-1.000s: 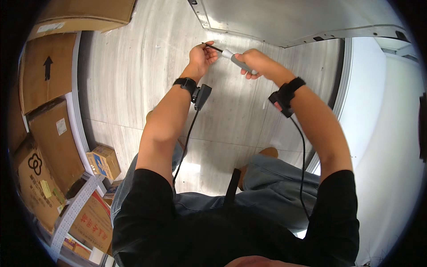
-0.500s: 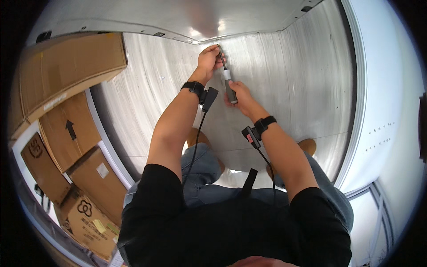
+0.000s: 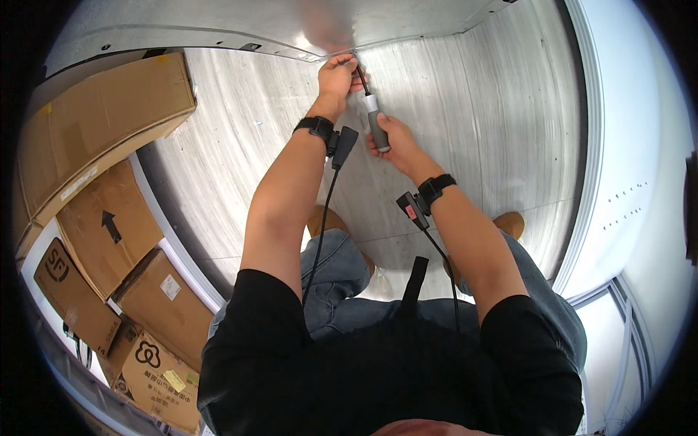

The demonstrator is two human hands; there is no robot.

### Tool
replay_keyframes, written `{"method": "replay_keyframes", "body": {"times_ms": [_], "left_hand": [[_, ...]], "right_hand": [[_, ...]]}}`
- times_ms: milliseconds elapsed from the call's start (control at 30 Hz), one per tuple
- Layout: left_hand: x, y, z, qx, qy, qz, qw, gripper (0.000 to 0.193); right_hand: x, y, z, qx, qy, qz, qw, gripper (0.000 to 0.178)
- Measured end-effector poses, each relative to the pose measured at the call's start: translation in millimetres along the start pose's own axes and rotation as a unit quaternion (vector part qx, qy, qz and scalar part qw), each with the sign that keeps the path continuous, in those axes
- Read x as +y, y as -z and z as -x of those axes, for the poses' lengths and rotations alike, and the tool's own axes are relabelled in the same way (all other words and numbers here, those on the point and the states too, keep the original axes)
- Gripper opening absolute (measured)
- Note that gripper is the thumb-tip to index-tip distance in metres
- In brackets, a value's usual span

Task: The person uses a screwdriver to fasten screws into the back panel of a computer tower, then wipes the surface with a blue cloth. The task occurs in a storage area with stacked cardboard boxes.

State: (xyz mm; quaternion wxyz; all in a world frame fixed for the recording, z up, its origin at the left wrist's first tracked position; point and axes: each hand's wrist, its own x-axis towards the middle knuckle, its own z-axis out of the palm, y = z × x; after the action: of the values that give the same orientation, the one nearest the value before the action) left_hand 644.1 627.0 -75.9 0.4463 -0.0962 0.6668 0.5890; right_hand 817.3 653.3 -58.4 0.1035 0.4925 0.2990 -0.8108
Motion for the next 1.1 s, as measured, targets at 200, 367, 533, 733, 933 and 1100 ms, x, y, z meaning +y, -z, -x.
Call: {"method": "replay_keyframes", "body": {"times_ms": [200, 367, 533, 733, 933, 1100], "left_hand": [[5.7, 0.8, -3.4, 0.005, 0.008, -0.018, 1.000, 0.016], [3.8, -0.9, -4.9, 0.012, 0.012, -0.017, 1.000, 0.015], [2.5, 1.6, -6.8, 0.007, 0.015, -0.018, 1.000, 0.015], [1.0, 1.1, -6.3, 0.009, 0.005, -0.035, 0.999, 0.018], [1.0, -2.9, -3.0, 0.042, -0.026, -0.119, 0.992, 0.029], [-3.2, -11.9, -9.1, 0.095, -0.068, -0.176, 0.977, 0.033]], "right_hand": [[-0.7, 1.8, -2.1, -0.006, -0.004, -0.024, 1.000, 0.035], [-2.9, 2.5, -2.5, -0.014, -0.034, -0.051, 0.998, 0.037], [-3.3, 7.0, -3.4, -0.061, -0.057, -0.079, 0.993, 0.040], [-3.5, 14.6, -10.9, -0.117, -0.080, -0.151, 0.978, 0.036], [-5.9, -6.5, -3.4, 0.018, -0.017, -0.017, 1.000, 0.031], [14.8, -11.9, -22.1, 0.147, 0.168, 0.222, 0.949, 0.031]]}}
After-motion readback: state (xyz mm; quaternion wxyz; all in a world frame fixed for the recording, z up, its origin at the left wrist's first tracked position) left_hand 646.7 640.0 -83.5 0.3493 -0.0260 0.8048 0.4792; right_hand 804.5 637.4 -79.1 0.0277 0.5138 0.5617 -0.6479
